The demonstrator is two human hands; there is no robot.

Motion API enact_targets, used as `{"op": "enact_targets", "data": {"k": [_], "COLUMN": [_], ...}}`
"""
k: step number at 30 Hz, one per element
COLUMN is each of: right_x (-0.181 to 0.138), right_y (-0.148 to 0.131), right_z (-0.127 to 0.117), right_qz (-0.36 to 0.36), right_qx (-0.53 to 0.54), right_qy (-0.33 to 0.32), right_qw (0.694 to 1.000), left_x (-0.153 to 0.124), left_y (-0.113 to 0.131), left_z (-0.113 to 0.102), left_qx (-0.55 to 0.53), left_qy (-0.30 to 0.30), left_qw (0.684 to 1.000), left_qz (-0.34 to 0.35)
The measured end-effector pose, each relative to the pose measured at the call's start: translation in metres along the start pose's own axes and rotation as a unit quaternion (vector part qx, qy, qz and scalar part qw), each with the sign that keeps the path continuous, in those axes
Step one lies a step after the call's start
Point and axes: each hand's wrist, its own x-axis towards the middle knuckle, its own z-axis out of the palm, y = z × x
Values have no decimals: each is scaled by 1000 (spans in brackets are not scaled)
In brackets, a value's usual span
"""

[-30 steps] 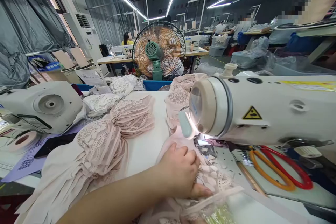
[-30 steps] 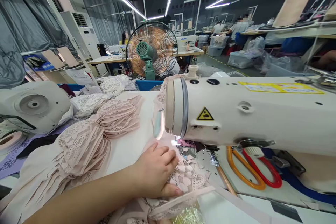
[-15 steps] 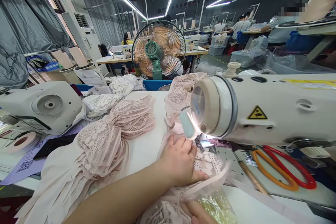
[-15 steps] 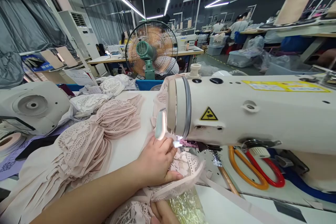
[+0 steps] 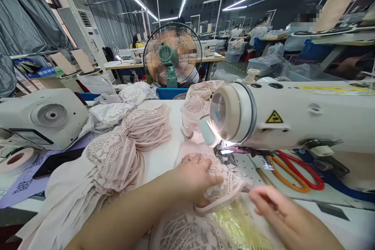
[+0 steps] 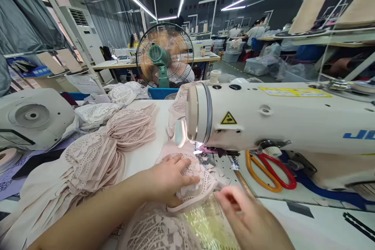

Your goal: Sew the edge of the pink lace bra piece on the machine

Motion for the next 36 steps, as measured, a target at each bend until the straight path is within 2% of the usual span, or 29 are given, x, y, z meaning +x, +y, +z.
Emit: {"op": "enact_targets", "data": {"k": [2,4,10,15,21,27,31,36], "right_x": [15,28,35,24,22,27,34,41], "right_y": [-5,-11,-12,3,8,0,-5,-7], "right_z": [-6,-3,12,24,29,26,28,30], "right_qz": [57,60,-13,-36,-101,-54,-48,-52], "right_qx": [-21,-40,-49,-36,-49,-115,-150,-194], "right_qy": [99,126,88,45,40,22,39,46], "right_qw": [993,990,995,998,993,992,987,978], "left_x": [-2,-5,-14,-7,1,1,6,13], "left_y": [1,2,5,5,13,13,1,-13], "left_z": [-2,-3,-9,-2,7,8,10,16], "left_qx": [13,29,69,80,42,96,124,113], "left_qy": [-6,-3,10,63,133,107,129,187], "left_qw": [1000,1000,997,991,990,989,983,974], "left_qz": [-2,-3,19,91,33,33,33,60]}}
